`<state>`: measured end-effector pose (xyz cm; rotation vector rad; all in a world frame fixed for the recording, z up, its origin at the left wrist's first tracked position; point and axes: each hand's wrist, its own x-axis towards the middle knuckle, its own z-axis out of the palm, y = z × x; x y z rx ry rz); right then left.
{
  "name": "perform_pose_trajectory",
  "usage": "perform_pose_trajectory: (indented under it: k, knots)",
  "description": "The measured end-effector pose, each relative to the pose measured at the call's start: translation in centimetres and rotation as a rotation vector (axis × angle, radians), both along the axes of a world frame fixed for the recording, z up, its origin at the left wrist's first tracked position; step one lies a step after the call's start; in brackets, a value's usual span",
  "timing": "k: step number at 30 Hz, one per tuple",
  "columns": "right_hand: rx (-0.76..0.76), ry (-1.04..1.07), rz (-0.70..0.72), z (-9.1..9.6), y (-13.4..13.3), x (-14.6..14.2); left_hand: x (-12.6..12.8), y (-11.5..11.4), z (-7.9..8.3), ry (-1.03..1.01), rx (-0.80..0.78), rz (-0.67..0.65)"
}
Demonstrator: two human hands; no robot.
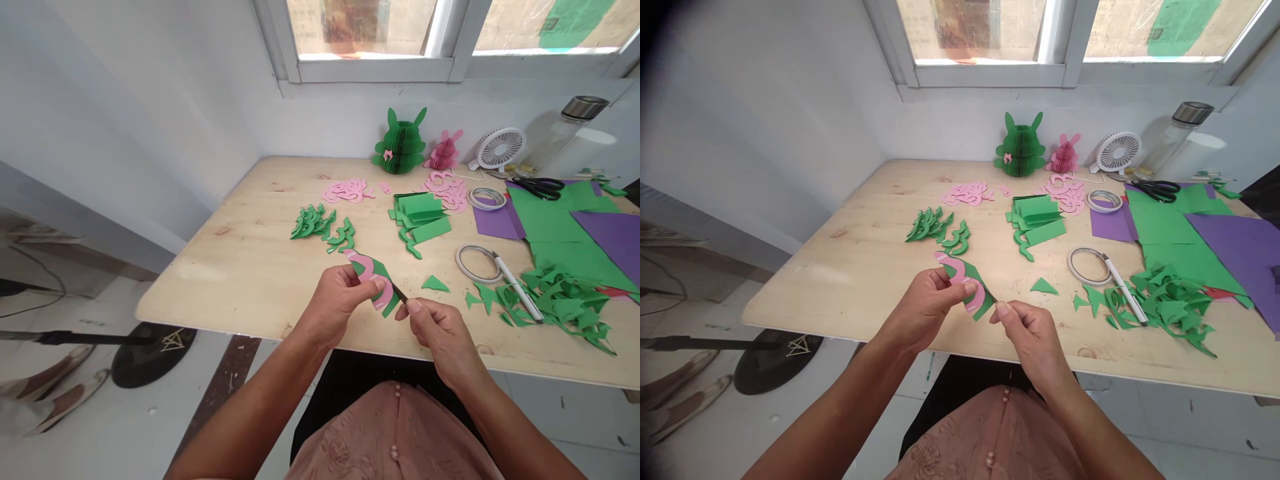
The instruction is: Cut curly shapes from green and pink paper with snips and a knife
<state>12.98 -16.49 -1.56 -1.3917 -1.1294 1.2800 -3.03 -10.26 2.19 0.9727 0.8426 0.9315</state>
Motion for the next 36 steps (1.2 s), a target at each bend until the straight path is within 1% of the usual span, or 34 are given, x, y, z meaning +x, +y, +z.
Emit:
perform_pose_trajectory:
  k: [4, 7, 16, 28, 36]
  knots:
    - [0.001, 0.0, 0.004, 0.11, 0.16, -0.04, -0.13, 0.1, 0.12, 0.01, 0.021, -0.061]
    - [-0.006, 0.004, 0.008, 0.15, 0.27, -0.02, -0.19, 0.2, 0.18, 0.016, 0.021, -0.079]
    - [0.001, -0.029, 0.022, 0.57, 0.43, 0.26, -0.25, 0.26, 0.77, 0.062, 0.014, -0.084]
    - [0.007, -0.102, 0.025, 0.68, 0.66, 0.36, -0.31, 0.48, 0.86, 0.054, -0.003, -0.091]
    - [0.012, -0.089, 0.037, 0.81, 0.69, 0.27, -0.44, 0.59, 0.85, 0.056, 0.002, -0.099]
